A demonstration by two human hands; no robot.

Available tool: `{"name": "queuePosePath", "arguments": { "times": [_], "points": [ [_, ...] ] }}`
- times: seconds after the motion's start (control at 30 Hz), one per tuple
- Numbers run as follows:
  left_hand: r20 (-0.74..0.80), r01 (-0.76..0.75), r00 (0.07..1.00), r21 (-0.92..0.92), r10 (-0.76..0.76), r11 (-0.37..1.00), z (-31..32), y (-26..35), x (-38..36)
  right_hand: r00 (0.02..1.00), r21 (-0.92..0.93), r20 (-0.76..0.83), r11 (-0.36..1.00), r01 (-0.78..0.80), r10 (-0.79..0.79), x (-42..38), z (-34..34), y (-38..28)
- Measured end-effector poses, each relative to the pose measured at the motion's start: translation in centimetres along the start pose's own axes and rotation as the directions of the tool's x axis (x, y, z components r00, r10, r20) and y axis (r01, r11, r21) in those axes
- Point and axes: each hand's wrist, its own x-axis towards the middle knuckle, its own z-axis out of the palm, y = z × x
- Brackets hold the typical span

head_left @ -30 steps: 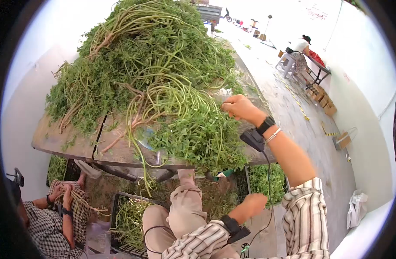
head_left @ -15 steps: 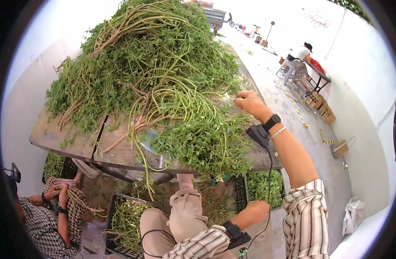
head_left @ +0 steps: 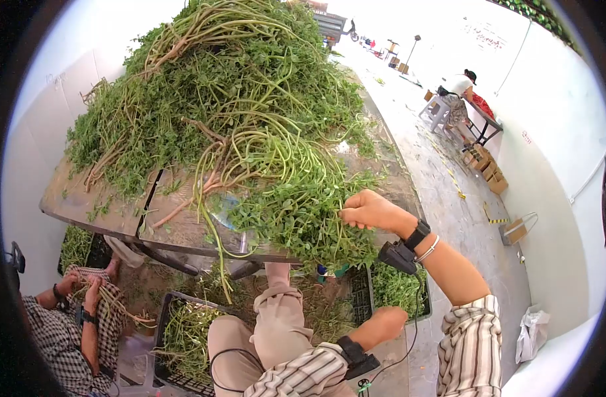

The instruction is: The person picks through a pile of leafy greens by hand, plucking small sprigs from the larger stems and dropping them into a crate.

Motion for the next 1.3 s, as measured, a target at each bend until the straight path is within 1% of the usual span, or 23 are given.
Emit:
{"name": "queuePosePath", "arguments": {
  "times": [0.1,0.17,0.2,0.27,0.3,0.4,0.47,0.53,0.57,0.63,0.67,0.73,0.77,0.8,0.87,0.9,0.97,1.0,1.07,1.1,1.13,1.23,1.3],
  "points": [
    [-0.021,-0.002,1.0,-0.029,0.001,1.0,0.1,-0.5,-0.3,0.999,0.004,-0.042,1.0,-0.004,0.004,-0.3,-0.5,0.3],
    [-0.044,-0.015,0.999,-0.035,0.013,0.999,-1.0,0.0,-1.0,0.985,0.016,-0.175,1.0,0.005,-0.002,-0.3,-1.8,1.3],
    [-0.081,-0.018,0.997,-0.004,0.017,1.0,-2.1,0.8,-1.4,0.984,0.017,-0.177,1.0,0.002,0.001,-0.2,-2.6,2.2],
    [-0.113,-0.031,0.993,0.022,0.034,0.999,-3.2,1.4,-1.3,0.933,0.0,-0.36,1.0,-0.017,0.016,-0.3,-4.1,3.3],
    [-0.106,-0.023,0.994,0.038,0.027,0.999,-3.3,1.4,-1.0,0.919,0.099,-0.379,0.992,-0.075,0.108,-0.6,-4.9,3.6],
    [-0.108,0.004,0.994,0.035,0.0,0.999,-4.4,2.0,-0.7,0.924,0.165,-0.373,0.986,-0.028,0.088,-0.9,-6.4,4.8],
    [-0.117,0.032,0.993,0.009,-0.031,0.999,-5.1,2.3,-0.8,0.928,0.163,-0.359,0.986,-0.046,0.102,-1.2,-6.4,5.4],
    [-0.182,0.091,0.98,0.022,-0.086,0.996,-5.8,2.3,-0.7,0.934,0.066,-0.356,0.998,-0.019,0.041,-0.8,-6.5,6.0],
    [-0.183,0.093,0.979,0.021,-0.088,0.995,-6.1,2.2,-0.8,0.934,0.066,-0.354,0.998,-0.018,0.04,-0.8,-6.4,6.1],
    [-0.343,0.083,0.935,-0.044,-0.093,0.996,-6.6,2.2,-0.9,0.94,0.125,-0.338,0.992,-0.003,0.046,-0.8,-6.4,6.2],
    [-0.34,0.083,0.936,-0.044,-0.093,0.996,-7.1,2.2,-1.0,0.94,0.128,-0.338,0.992,-0.005,0.048,-0.9,-6.5,6.2],
    [-0.564,-0.052,0.821,-0.222,-0.085,0.974,-8.3,2.3,-1.1,0.972,0.139,-0.23,0.99,-0.017,0.049,-1.4,-6.9,5.9],
    [-0.548,-0.074,0.828,-0.323,-0.123,0.943,-9.2,2.3,-1.2,0.971,0.143,-0.23,0.989,-0.028,0.06,-1.7,-6.9,5.8],
    [-0.63,-0.136,0.767,-0.348,-0.124,0.928,-9.2,2.0,-0.9,0.976,0.136,-0.206,0.99,-0.038,0.066,-1.9,-6.9,5.6],
    [-0.586,-0.19,0.774,-0.576,-0.24,0.795,-9.7,1.7,-0.7,0.981,0.13,-0.178,0.99,-0.055,0.078,-2.7,-6.7,4.4],
    [-0.584,-0.19,0.775,-0.581,-0.242,0.791,-9.9,1.7,-0.7,0.981,0.161,-0.161,0.984,-0.081,0.107,-3.2,-6.6,3.4],
    [-0.603,-0.237,0.736,-0.655,-0.307,0.718,-10.3,1.8,-0.7,0.98,0.189,-0.144,0.976,-0.11,0.139,-3.4,-6.9,2.9],
    [-0.602,-0.239,0.737,-0.657,-0.307,0.716,-10.5,1.7,-0.8,0.98,0.194,-0.158,0.977,-0.089,0.121,-3.3,-7.1,3.0],
    [-0.571,-0.28,0.747,-0.735,-0.34,0.618,-10.9,1.6,-1.0,0.98,0.199,-0.173,0.978,-0.066,0.102,-3.3,-7.2,2.9],
    [-0.571,-0.314,0.745,-0.756,-0.344,0.574,-11.2,1.7,-1.2,0.967,0.211,-0.225,0.975,-0.07,0.118,-3.3,-7.2,2.7],
    [-0.573,-0.316,0.744,-0.755,-0.344,0.575,-11.3,1.6,-1.2,0.952,0.222,-0.276,0.972,-0.072,0.134,-3.3,-7.2,2.4],
    [-0.564,-0.349,0.741,-0.786,-0.363,0.51,-11.7,1.5,-1.3,0.926,0.281,-0.342,0.958,-0.059,0.157,-3.6,-6.7,1.1],
    [-0.541,-0.325,0.743,-0.807,-0.395,0.493,-12.1,1.5,-1.5,0.931,0.247,-0.342,0.968,-0.038,0.124,-3.2,-6.8,1.5]
  ]
}}
